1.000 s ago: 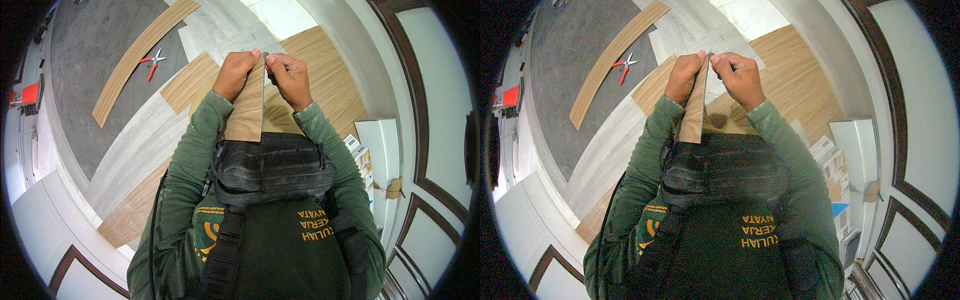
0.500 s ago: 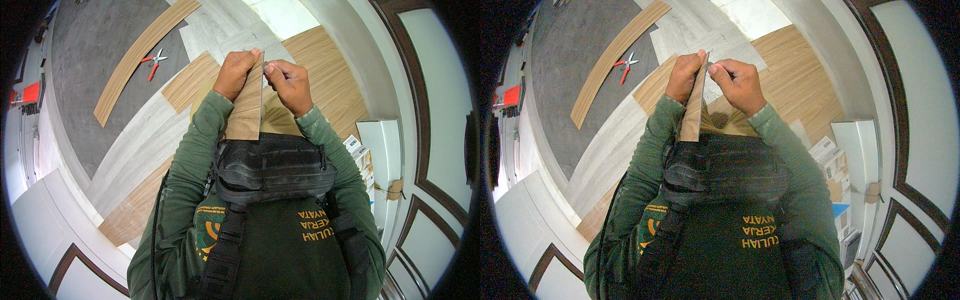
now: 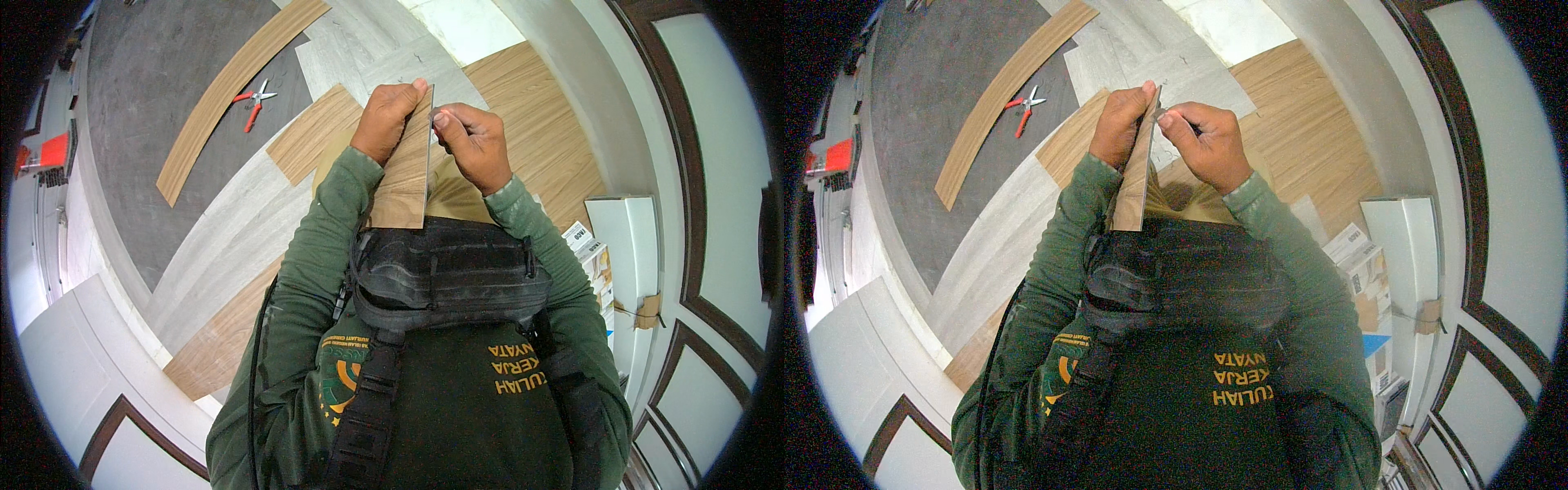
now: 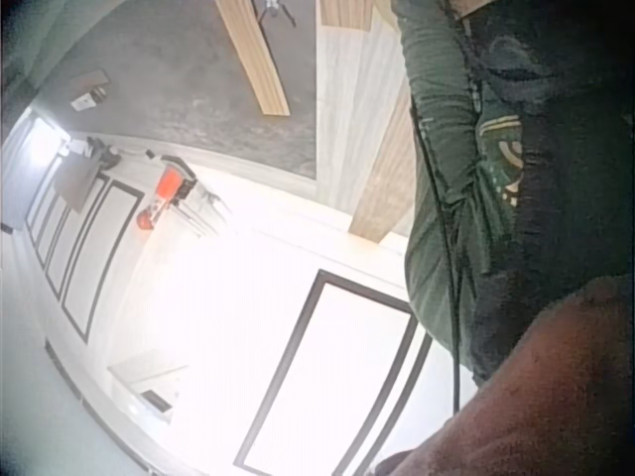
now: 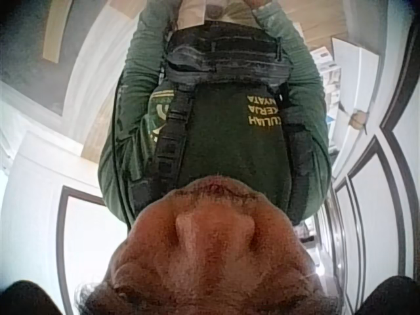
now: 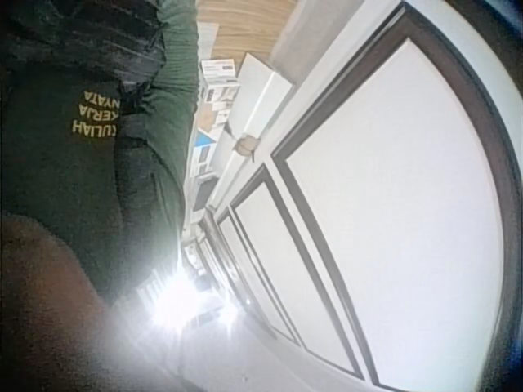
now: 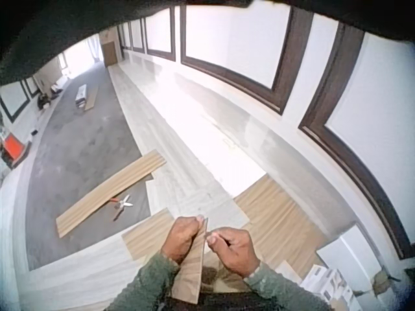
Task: The person cuts a laminate flooring plank with a utility knife and then fits several planks together on the floor by hand.
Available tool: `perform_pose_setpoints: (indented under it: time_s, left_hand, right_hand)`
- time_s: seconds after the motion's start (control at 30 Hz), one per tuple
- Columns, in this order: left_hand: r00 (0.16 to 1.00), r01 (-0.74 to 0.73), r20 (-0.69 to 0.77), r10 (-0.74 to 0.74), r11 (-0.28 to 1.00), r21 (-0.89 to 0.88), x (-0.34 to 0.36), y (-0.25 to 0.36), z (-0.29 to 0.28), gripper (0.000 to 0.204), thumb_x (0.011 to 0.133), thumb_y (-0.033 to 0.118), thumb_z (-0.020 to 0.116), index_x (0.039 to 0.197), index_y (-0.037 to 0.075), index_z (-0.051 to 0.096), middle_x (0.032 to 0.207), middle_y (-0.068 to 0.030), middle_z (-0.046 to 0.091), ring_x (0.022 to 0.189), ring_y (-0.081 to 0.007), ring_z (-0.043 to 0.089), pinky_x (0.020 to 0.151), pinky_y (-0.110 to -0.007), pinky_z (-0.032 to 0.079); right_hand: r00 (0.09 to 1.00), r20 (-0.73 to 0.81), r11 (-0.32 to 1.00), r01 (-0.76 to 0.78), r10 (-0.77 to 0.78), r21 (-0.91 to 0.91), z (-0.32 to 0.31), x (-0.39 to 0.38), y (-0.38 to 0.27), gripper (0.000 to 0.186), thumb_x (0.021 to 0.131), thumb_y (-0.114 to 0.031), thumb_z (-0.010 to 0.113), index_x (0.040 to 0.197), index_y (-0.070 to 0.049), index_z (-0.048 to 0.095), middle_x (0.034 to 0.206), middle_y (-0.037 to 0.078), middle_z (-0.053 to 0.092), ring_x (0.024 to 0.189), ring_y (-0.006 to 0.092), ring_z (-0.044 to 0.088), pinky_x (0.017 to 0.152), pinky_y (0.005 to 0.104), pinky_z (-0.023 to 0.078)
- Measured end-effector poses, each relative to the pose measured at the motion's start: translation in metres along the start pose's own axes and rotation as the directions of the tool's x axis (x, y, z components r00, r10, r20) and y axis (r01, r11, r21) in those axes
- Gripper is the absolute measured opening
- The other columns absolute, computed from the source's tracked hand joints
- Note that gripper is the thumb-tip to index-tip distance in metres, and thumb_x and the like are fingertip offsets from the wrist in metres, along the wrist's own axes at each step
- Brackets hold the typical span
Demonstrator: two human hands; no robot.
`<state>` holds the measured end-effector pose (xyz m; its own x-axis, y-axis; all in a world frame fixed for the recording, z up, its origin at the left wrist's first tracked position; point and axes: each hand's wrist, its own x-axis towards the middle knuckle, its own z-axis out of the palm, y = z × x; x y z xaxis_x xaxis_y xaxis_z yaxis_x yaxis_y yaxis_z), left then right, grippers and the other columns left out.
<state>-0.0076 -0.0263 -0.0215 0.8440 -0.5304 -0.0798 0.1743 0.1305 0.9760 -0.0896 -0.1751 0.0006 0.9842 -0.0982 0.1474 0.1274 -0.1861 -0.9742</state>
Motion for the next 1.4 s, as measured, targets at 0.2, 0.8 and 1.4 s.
perform_pose_setpoints:
  time_s: [0.2, 0.8, 1.4]
  left_hand:
    - [1.0, -0.017, 0.006, 0.017, 1.0, 0.014, 0.001, -0.001, 0.001, 0.05, 0.099, 0.043, 0.052, 0.065, 0.007, 0.056, 0.062, 0.0035, 0.047, 0.06, -0.0084, 0.038, 0.056, -0.029, 0.031]
    - [0.998, 0.055, -0.032, -0.057, 0.997, -0.059, 0.011, -0.014, -0.004, 0.049, 0.097, 0.043, 0.055, 0.068, 0.005, 0.062, 0.063, 0.0005, 0.053, 0.057, -0.0096, 0.043, 0.055, -0.028, 0.034]
    - [0.996, 0.083, -0.04, -0.085, 0.995, -0.05, 0.018, -0.02, -0.005, 0.051, 0.096, 0.047, 0.055, 0.068, 0.005, 0.06, 0.062, -0.0002, 0.052, 0.057, -0.0107, 0.044, 0.054, -0.029, 0.033]
  right_hand:
    - [1.0, 0.011, 1.0, -0.016, 0.016, 0.022, 0.0, 0.0, 0.001, 0.022, 0.094, -0.018, 0.065, 0.086, 0.003, 0.069, 0.068, 0.004, 0.063, 0.063, 0.0077, 0.054, 0.056, 0.0258, 0.044]
    - [0.997, 0.068, 0.998, 0.03, -0.034, 0.061, 0.002, 0.001, 0.01, 0.03, 0.099, -0.024, 0.06, 0.091, 0.003, 0.068, 0.068, 0.001, 0.059, 0.061, 0.0064, 0.051, 0.053, 0.0223, 0.041]
    - [0.997, 0.074, 0.995, -0.03, 0.022, 0.1, 0.0, -0.001, 0.008, 0.024, 0.094, -0.019, 0.065, 0.086, 0.003, 0.07, 0.071, 0.006, 0.065, 0.064, 0.0102, 0.057, 0.058, 0.0267, 0.046]
